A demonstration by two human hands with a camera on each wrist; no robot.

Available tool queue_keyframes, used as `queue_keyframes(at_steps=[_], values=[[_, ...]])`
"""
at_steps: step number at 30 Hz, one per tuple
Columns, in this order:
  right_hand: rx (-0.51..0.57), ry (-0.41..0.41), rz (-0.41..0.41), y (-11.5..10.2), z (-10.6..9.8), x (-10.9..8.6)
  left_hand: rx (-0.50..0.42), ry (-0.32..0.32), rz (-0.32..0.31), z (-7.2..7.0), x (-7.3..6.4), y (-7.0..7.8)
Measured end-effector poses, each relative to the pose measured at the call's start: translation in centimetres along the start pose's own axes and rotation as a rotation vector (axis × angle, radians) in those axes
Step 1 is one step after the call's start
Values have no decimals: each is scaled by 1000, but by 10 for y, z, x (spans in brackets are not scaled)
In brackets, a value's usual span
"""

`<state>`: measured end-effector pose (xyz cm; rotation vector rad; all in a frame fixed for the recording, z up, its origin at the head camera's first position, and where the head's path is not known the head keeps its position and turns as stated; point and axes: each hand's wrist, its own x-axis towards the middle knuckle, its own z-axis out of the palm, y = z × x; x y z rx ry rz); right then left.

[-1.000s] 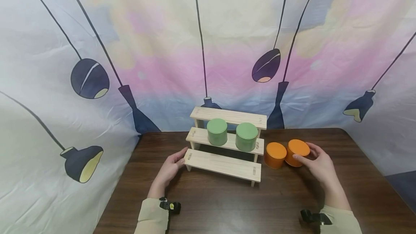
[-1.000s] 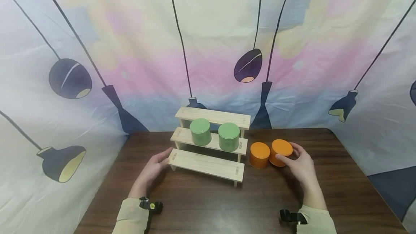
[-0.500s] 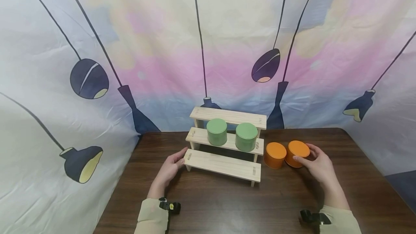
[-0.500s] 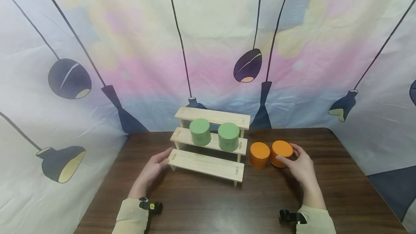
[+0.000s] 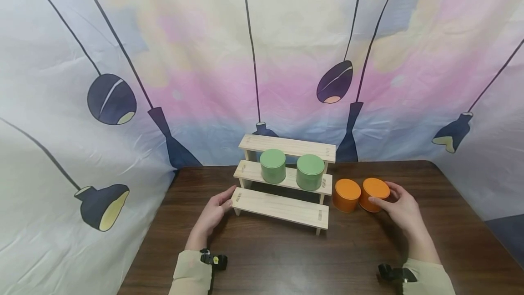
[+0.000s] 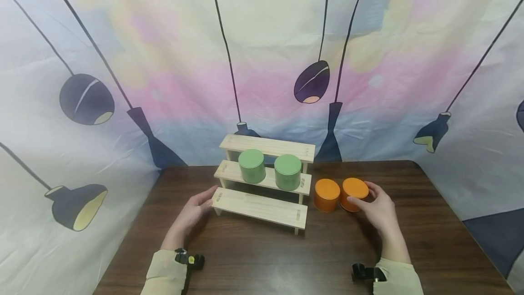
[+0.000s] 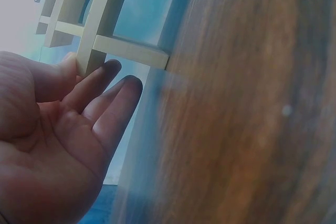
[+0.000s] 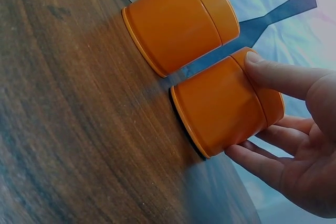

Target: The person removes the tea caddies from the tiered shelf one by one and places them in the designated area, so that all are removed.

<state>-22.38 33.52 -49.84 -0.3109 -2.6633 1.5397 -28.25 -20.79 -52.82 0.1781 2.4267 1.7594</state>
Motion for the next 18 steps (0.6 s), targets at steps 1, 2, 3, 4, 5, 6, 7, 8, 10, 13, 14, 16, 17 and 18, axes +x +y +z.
queue_keyframes(at_steps=[1, 2, 3, 4, 5, 6, 7, 8, 10, 13, 14, 16, 17, 18], values=[[1, 0, 2, 0, 0, 0, 0, 0, -1, 0, 0, 0], [2, 0, 4, 1, 0, 0, -2, -1, -1, 0, 0, 0], [3, 2, 5, 1, 0, 0, -3, 0, -3, 1, 0, 0], [4, 0, 5, 1, 0, 0, -3, 1, -4, 0, 0, 0], [6, -1, 5, 1, 1, 0, -4, 2, -4, 0, 0, 1], [9, -5, 7, 1, 0, 1, -4, 2, -3, 0, 0, 1], [10, -10, 7, 1, 0, 1, -5, 1, -2, 0, 0, 1], [11, -15, 7, 0, 0, 1, -6, 1, -1, 0, 0, 1], [10, -27, 7, 0, 0, 1, -5, 3, 0, 0, 0, 2], [4, -40, 2, 1, -1, 1, -1, 4, 4, 0, -1, 2], [0, -43, 0, 2, -1, 1, 0, 5, 6, 0, -1, 3], [-8, -48, -3, 3, -2, 1, 5, 2, 11, 0, -1, 3], [-11, -52, -2, 3, -2, 1, 6, 1, 11, 0, -1, 3], [-14, -56, 0, 4, -2, 1, 5, 0, 9, 0, -2, 2]])
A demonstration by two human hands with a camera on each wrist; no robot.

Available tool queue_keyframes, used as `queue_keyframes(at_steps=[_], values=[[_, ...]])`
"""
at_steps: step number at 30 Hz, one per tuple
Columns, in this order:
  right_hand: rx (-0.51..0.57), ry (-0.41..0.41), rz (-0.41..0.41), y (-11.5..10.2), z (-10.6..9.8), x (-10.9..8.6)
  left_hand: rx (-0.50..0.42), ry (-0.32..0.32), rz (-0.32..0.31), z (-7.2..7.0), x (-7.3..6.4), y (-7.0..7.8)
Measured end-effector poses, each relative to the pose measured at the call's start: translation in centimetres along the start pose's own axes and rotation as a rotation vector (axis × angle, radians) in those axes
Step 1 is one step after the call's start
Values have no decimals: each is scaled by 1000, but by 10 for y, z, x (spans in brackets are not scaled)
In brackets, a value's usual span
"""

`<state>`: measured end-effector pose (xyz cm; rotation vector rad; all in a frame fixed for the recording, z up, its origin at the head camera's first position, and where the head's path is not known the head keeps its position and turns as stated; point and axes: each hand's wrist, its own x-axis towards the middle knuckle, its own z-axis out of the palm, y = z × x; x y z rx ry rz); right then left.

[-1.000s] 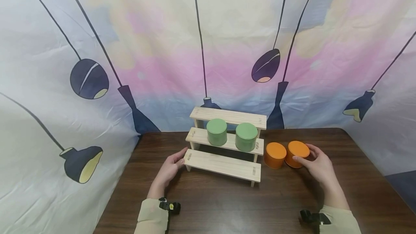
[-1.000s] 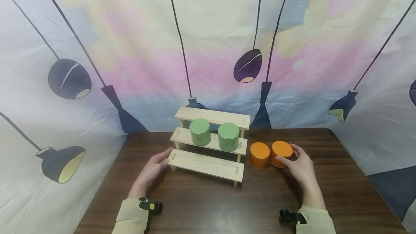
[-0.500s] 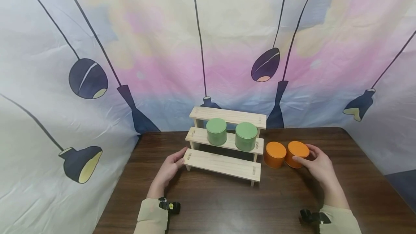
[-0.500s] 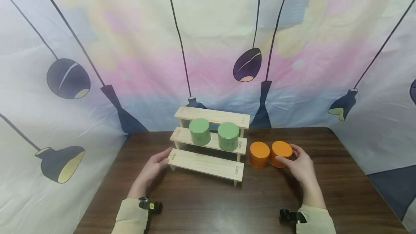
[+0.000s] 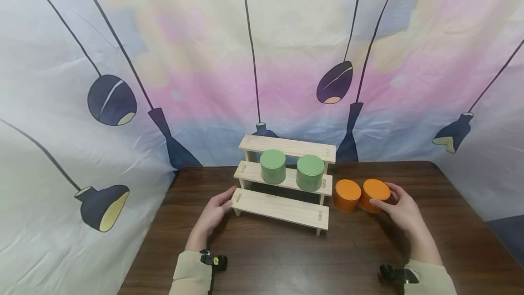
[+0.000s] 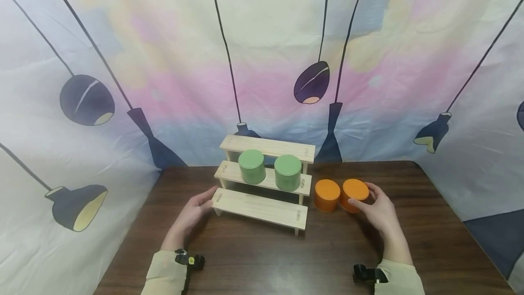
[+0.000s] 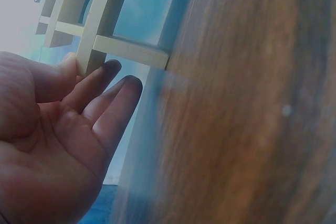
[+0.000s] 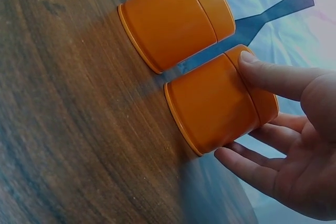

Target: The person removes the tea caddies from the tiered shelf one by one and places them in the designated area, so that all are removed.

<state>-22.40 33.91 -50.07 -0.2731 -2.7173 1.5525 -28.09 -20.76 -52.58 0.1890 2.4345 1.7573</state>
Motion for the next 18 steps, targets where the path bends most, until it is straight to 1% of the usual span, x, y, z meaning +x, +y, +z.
queue_keyframes(at_steps=[6, 13, 15, 18], values=[[12, -25, 19, 2, -2, 0, -13, 2, -6, 0, -2, -2], [-20, -56, 0, -1, -7, -1, -10, -4, -13, 0, -2, -3], [-13, -46, -12, -4, -8, -2, -2, -3, -13, 0, -1, -3], [11, 4, -40, -11, -8, -4, 12, 1, -9, 0, 1, -1]])
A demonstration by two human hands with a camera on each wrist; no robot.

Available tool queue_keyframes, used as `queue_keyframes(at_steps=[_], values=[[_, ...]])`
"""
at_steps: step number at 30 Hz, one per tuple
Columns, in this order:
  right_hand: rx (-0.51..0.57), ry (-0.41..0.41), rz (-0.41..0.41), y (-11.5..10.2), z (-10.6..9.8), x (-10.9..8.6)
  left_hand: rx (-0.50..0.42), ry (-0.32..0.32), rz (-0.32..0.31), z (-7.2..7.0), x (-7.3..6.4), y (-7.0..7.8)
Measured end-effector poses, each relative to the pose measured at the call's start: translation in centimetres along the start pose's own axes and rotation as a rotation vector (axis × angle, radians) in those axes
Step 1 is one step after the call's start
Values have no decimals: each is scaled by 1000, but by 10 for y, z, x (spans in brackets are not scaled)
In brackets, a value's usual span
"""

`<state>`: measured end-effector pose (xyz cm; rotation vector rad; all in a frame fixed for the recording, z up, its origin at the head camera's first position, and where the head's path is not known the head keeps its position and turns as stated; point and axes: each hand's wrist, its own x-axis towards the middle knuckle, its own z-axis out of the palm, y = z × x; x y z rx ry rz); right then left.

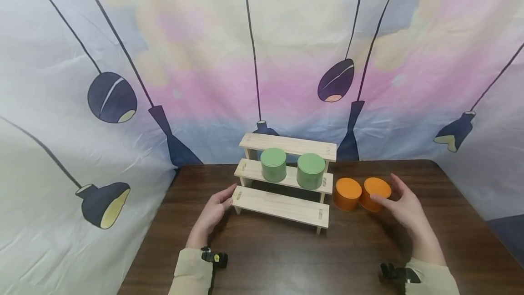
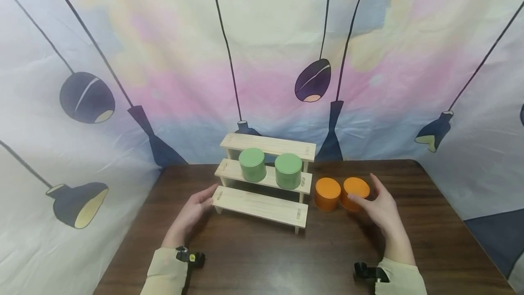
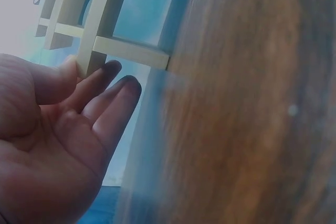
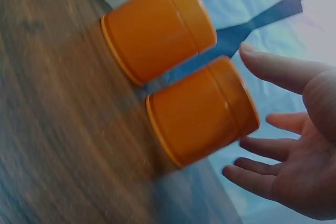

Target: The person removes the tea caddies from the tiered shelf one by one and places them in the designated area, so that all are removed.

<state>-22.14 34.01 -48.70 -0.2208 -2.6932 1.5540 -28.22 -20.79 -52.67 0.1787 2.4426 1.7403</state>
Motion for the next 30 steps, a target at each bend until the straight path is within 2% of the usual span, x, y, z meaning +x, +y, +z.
queue_keyframes(at_steps=[6, 15, 18, 24, 27, 30], values=[[25, 131, -68, -18, 2, -6, 6, 2, -9, -1, 0, 5], [1, 205, -132, -52, 9, -18, 5, 6, -15, -2, -2, 8], [42, 212, -167, -63, 17, -19, -12, 32, -1, -3, 0, 13], [85, 204, -283, -83, 39, -18, 15, 116, 81, -8, 12, 32], [104, 190, -347, -92, 53, -17, 27, 118, 102, -11, 19, 44], [177, 185, -414, -98, 68, -12, 57, 96, 112, -12, 28, 52]])
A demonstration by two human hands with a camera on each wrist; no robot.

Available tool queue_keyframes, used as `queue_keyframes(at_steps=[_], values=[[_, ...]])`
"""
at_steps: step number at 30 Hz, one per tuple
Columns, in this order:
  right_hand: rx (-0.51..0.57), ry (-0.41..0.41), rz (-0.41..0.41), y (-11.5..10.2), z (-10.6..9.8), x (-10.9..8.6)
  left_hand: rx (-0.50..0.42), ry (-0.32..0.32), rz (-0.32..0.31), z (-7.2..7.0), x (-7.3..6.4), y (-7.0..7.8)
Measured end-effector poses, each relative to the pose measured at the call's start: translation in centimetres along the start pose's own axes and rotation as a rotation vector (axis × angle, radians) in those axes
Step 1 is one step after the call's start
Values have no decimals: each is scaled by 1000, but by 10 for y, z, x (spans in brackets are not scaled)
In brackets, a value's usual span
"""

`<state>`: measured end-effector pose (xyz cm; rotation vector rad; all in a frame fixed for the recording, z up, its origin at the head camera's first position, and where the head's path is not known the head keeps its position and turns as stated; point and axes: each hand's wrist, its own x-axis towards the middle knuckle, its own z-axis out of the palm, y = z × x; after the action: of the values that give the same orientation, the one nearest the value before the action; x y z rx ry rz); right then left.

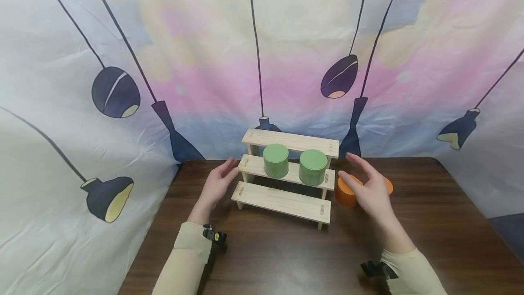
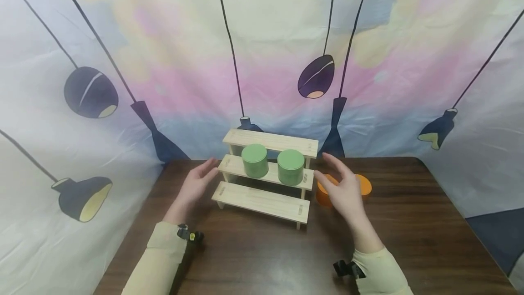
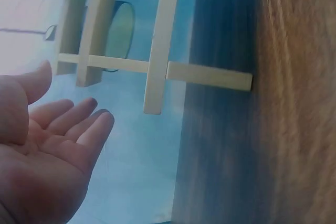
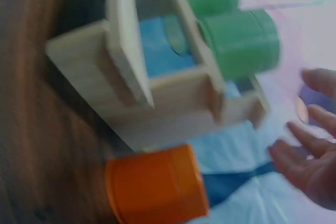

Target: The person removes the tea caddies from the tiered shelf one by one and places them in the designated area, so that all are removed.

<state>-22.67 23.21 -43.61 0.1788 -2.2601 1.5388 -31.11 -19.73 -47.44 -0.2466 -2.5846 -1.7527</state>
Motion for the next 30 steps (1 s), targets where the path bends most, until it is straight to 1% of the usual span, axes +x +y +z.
queue_keyframes(at_steps=[2, 4, 7, 10, 15, 17, 20, 23, 26, 30], values=[[64, 6, -29, 0, 10, 2, 24, -18, 2, 1, 7, 4], [86, 6, -41, 1, 18, 4, 41, -34, -2, 4, 13, 5], [80, -25, -39, 2, 27, 5, 53, -56, -20, 6, 20, 6], [75, -56, -32, 4, 33, 6, 45, -69, -27, 7, 27, 8], [84, -87, -19, 5, 42, 6, 19, -95, -33, 7, 33, 16], [93, -103, -17, 5, 45, 6, 49, -103, -44, 7, 34, 20], [123, -120, -17, 5, 51, 7, 126, -114, -58, 5, 35, 25], [143, -110, -23, 5, 55, 7, 206, -134, -67, 3, 36, 30], [134, -90, -23, 4, 58, 7, 266, -164, -65, -1, 39, 32], [72, -64, -30, 1, 61, 8, 280, -189, -73, -5, 41, 35]])
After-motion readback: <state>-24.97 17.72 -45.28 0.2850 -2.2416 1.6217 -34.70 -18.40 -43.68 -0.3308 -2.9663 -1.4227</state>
